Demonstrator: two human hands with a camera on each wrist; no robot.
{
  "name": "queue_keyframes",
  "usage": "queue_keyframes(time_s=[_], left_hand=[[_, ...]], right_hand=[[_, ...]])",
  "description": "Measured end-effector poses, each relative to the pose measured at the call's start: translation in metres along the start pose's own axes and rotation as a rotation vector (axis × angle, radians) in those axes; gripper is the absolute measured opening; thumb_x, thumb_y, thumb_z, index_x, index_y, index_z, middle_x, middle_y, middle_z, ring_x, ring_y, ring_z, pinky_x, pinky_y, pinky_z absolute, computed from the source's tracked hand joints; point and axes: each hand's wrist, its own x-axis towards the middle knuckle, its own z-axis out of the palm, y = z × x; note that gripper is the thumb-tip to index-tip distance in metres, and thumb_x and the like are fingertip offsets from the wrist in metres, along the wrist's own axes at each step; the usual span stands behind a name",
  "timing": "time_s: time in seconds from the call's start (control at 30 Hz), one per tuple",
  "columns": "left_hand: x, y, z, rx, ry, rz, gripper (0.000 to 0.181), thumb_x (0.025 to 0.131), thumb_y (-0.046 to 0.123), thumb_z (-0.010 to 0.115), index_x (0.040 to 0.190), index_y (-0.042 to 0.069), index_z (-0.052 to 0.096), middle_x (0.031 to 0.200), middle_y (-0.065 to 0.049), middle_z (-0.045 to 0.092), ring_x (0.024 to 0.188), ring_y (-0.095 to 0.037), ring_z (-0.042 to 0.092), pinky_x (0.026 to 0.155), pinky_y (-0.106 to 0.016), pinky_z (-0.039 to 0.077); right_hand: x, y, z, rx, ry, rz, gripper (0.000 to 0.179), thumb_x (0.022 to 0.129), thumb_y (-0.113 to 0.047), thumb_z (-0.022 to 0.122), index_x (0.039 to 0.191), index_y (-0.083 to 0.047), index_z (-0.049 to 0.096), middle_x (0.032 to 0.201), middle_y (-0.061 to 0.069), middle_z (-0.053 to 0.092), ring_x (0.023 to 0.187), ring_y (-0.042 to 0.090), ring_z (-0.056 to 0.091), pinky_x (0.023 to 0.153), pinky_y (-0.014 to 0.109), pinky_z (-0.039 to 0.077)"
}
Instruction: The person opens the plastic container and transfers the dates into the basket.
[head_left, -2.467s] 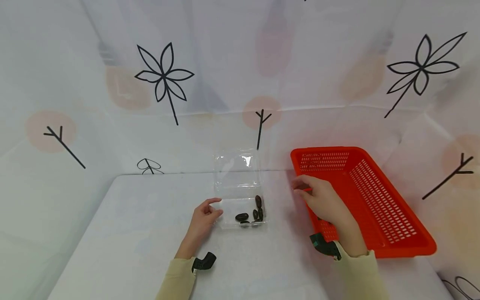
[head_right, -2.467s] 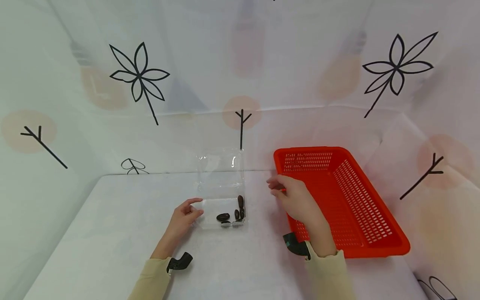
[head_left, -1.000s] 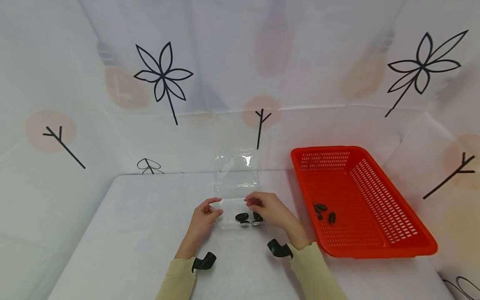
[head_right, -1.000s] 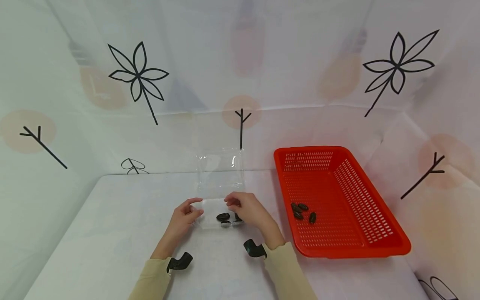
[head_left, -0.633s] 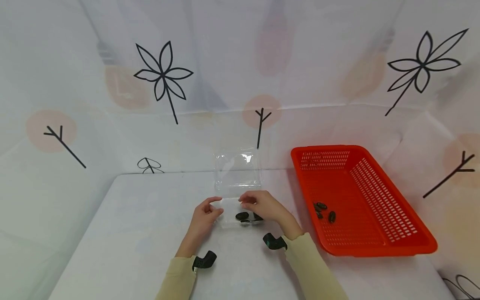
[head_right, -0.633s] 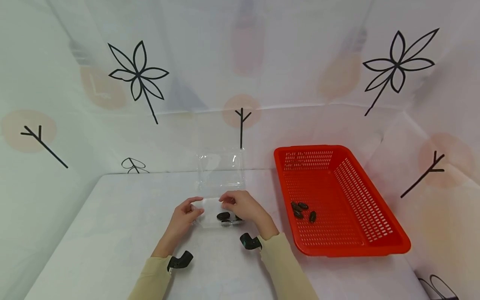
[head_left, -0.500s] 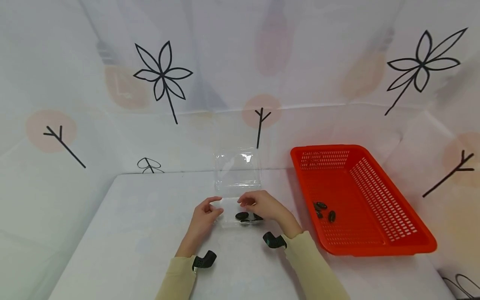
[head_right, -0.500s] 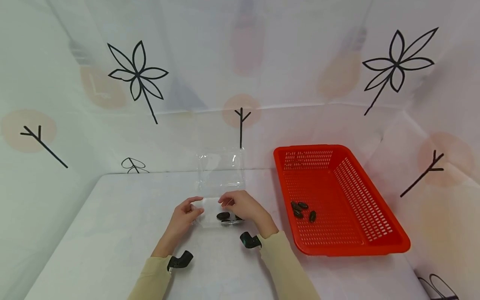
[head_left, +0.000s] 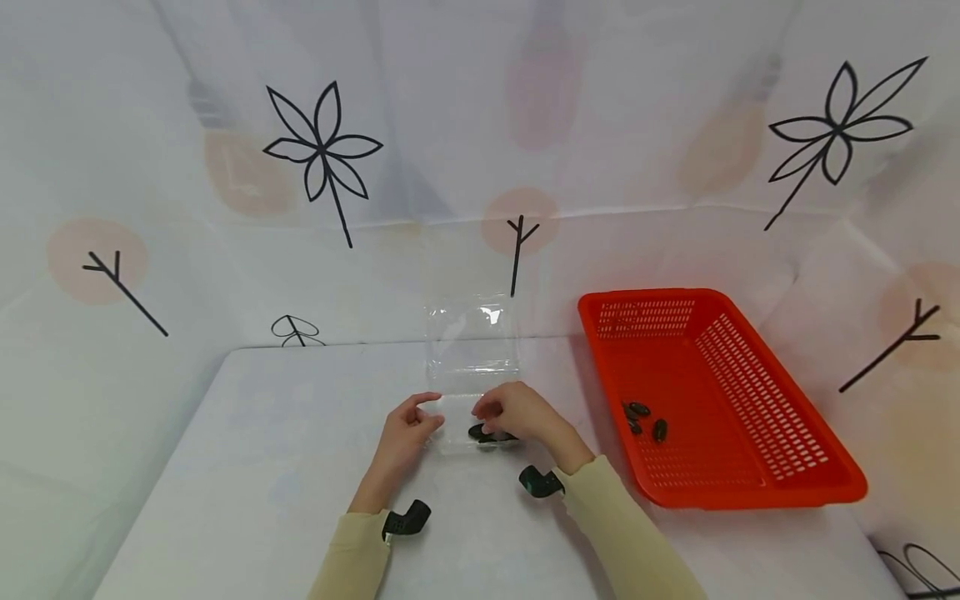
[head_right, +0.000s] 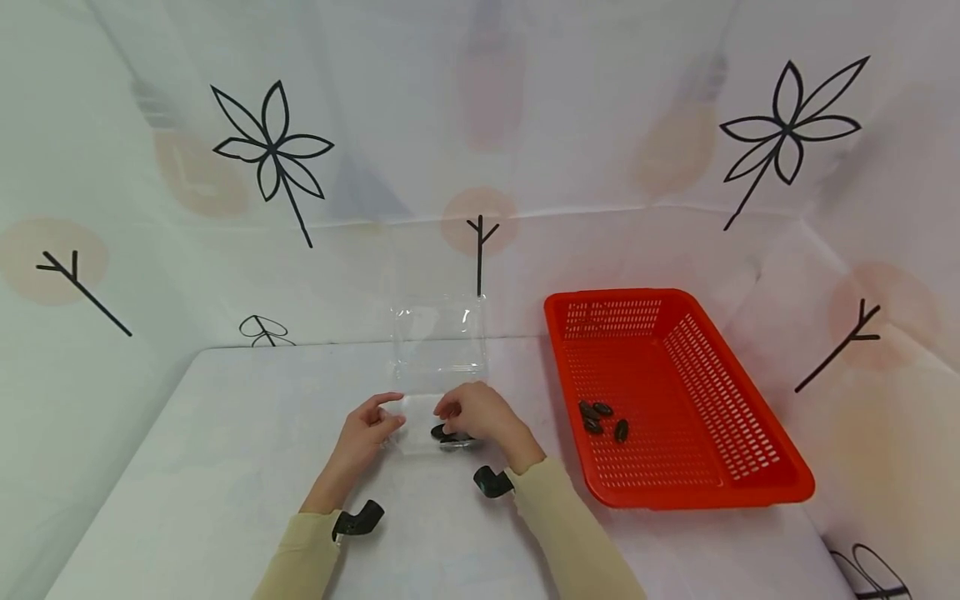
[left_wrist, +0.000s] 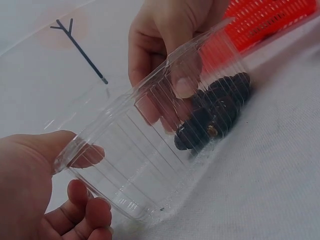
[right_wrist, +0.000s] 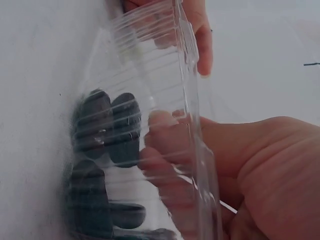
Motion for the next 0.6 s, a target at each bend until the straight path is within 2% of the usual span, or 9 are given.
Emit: queue_keyframes(time_s=[0.23,0.6], left_hand=[[0.0,-0.001,0.001,-0.023,-0.011,-0.014,0.037,0.087,0.008,0.073,0.123,0.014,0.068,0.072,0.0,0.051,0.06,-0.012,0.043,0.056,-0.023,0.035],[-0.001,0.0,-0.002,-0.018,-0.004,0.003,0.037,0.088,0.008,0.073,0.124,0.012,0.068,0.072,0.0,0.05,0.061,-0.013,0.042,0.055,-0.024,0.035]], right_hand=[[-0.001,-0.008,0.001,-0.08,-0.039,0.069,0.025,0.078,-0.005,0.082,0.101,-0.014,0.077,0.087,-0.006,0.07,0.083,0.011,0.062,0.078,0.033,0.05],[0.003,-0.011,0.007,-0.195,0.001,0.076,0.024,0.076,-0.009,0.085,0.096,-0.02,0.077,0.083,-0.01,0.067,0.081,0.01,0.061,0.076,0.036,0.048]])
